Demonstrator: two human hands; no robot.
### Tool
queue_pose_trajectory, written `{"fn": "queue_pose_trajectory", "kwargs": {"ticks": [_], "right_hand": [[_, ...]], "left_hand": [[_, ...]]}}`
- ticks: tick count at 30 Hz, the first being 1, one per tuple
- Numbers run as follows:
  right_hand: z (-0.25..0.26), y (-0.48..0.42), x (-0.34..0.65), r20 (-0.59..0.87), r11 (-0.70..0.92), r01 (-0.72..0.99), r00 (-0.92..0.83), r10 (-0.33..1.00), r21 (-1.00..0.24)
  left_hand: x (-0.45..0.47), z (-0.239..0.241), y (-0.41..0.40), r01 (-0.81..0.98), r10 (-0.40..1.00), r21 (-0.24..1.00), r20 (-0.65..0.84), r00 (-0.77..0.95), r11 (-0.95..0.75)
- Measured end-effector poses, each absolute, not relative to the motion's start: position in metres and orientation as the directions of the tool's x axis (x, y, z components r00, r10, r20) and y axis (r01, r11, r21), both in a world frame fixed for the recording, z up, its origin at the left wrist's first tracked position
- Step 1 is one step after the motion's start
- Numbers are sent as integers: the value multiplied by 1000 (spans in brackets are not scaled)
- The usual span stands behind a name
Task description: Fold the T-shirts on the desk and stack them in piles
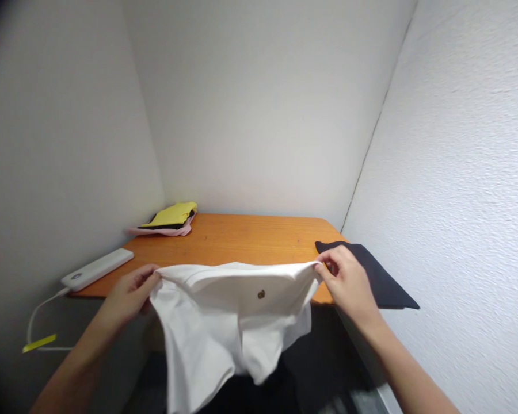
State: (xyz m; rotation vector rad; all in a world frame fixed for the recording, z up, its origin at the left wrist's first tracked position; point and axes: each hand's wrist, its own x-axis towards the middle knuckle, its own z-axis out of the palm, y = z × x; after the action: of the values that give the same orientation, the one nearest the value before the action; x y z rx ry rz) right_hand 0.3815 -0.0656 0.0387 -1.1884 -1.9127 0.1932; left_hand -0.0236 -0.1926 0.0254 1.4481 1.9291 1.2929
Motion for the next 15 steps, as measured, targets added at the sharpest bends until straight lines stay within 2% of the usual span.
{"fn": "queue_pose_trajectory", "kwargs": {"ticks": [2, 3, 5, 7, 10, 12, 15], "right_hand": [[50, -74, 389, 642, 483, 761, -115, 758, -433], [54, -81, 390, 645, 455, 769, -74, 761, -449], [59, -97, 386, 631, 437, 703, 21, 776, -561], [63, -114, 380, 648, 474, 572, 137, 749, -669], [63, -135, 377, 752, 587, 475, 344, 562, -656], [57, -144, 382, 800, 625, 499, 383, 463, -601], [42, -147, 395, 823, 617, 553, 284, 491, -560]], "left_hand": [[-28, 33, -199, 688, 882, 718, 254, -397, 103], [-27, 36, -203, 751, 871, 645, 283, -401, 137], [-20, 40, -209, 811, 842, 556, 336, -422, 184], [-7, 45, -214, 785, 780, 595, 406, -476, 170], [18, 57, -223, 748, 564, 664, 617, -549, 2], [36, 69, -229, 799, 363, 586, 779, -511, -132], [54, 87, -235, 869, 104, 432, 902, -420, -241]]}}
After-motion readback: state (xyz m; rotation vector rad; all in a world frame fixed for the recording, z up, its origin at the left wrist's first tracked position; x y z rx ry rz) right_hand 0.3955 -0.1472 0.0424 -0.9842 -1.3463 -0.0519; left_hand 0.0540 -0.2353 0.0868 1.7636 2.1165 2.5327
